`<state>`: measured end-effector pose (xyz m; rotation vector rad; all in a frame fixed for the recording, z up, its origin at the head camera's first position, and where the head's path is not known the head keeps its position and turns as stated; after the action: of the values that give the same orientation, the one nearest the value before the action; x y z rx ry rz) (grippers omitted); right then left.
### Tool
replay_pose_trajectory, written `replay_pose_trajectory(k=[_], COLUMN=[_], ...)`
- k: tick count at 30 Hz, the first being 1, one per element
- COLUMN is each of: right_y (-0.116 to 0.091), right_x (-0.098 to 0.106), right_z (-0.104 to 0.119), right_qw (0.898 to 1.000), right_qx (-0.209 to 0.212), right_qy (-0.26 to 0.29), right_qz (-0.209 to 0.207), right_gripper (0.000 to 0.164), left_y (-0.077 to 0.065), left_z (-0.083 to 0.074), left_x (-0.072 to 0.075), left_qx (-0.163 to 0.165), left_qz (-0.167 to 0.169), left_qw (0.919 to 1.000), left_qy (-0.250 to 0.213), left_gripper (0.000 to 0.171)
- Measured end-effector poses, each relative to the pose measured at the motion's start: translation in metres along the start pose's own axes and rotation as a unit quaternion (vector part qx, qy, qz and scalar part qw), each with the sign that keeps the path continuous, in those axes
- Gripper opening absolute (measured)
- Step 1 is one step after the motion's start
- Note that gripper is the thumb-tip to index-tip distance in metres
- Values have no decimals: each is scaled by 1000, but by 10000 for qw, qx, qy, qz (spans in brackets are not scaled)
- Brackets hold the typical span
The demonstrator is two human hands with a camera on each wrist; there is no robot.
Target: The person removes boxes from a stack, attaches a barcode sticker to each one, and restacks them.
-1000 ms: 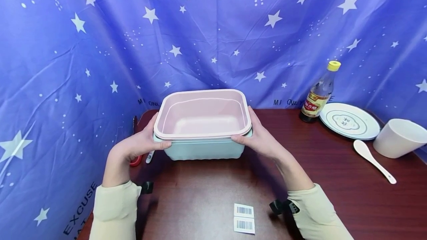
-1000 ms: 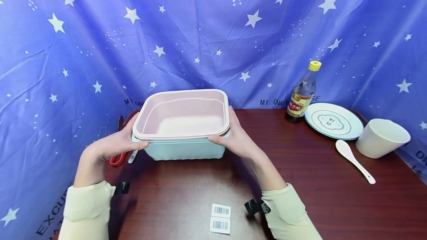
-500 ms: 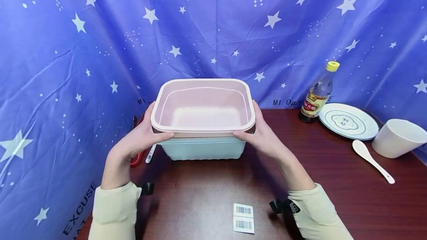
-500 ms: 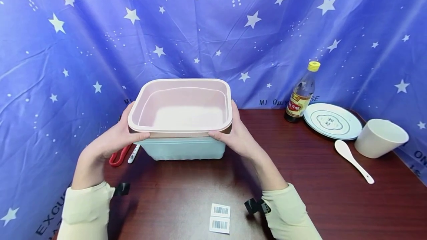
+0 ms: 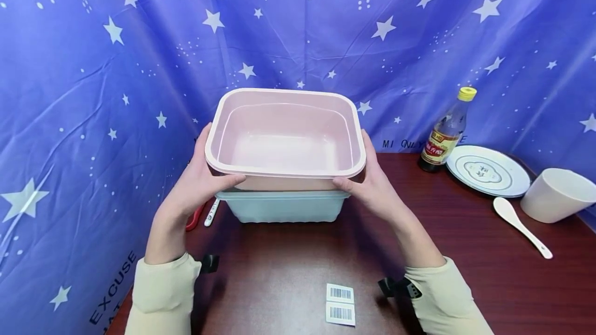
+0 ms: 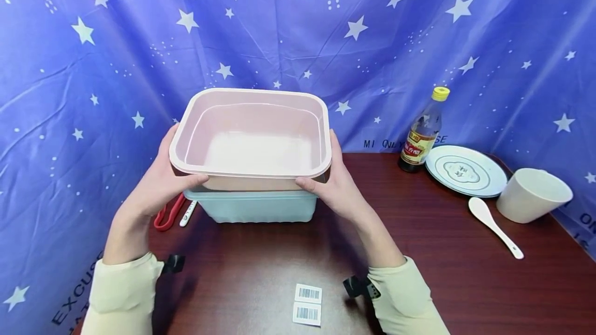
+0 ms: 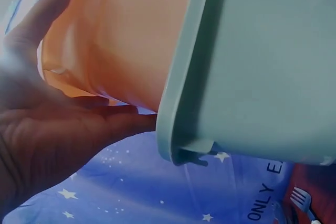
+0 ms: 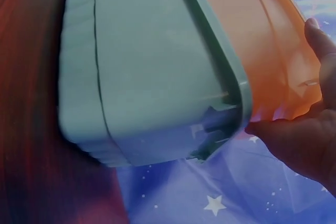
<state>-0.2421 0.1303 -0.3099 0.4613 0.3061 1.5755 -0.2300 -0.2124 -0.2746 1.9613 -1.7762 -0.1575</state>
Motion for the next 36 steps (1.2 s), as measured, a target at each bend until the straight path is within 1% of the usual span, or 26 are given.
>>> replay_pose_trajectory(k=[2, 7, 10, 14, 18, 23, 26, 32, 36], right_y=[-1, -3, -4, -8, -11, -14, -16, -23, -27], right_x=[2, 6, 11, 21, 31, 42, 49, 63, 73], right_z=[3, 13, 19, 29, 38, 47, 51, 53, 53], right_qw=[10000, 9993, 9990, 9993, 9988, 9981, 9973, 9950, 9949], right_qx=[77, 244, 304, 360, 320, 291, 293, 253, 238], right_qy=[45, 291, 328, 83, -352, -524, -633, -892, -882], right_qz=[-11, 36, 34, -26, -73, -166, -248, -375, -418], right_gripper=[111, 111, 110, 110, 112, 112, 111, 111, 111], left_y=[-1, -7, -10, -12, -14, -16, -18, -20, -20], left_z=[-4, -15, -20, -24, -27, -32, -33, -35, -36], left_x=[0, 1, -2, -10, -17, -29, -36, -50, -62], left_qx=[-76, -127, -206, -260, -299, -447, -481, -635, -701], left_qz=[-57, -224, -221, -188, -221, -238, -247, -204, -159], left_qw=[9999, 9996, 9994, 9988, 9985, 9975, 9970, 9953, 9945], left_qy=[-84, -70, -182, -377, -406, -485, -561, -702, -764], left_gripper=[114, 123, 125, 125, 123, 120, 119, 119, 121])
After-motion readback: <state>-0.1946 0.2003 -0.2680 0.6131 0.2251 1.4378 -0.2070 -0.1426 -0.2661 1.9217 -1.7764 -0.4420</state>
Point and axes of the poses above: each hand's wrist, its own y-axis towards the middle knuckle, its own x-axis out of the back of the hand, z = x × y, the point moved 4 cm from there along y, towards the middle knuckle, and after that the axes turned 13 degrees about -z, right-handed, at the moved point
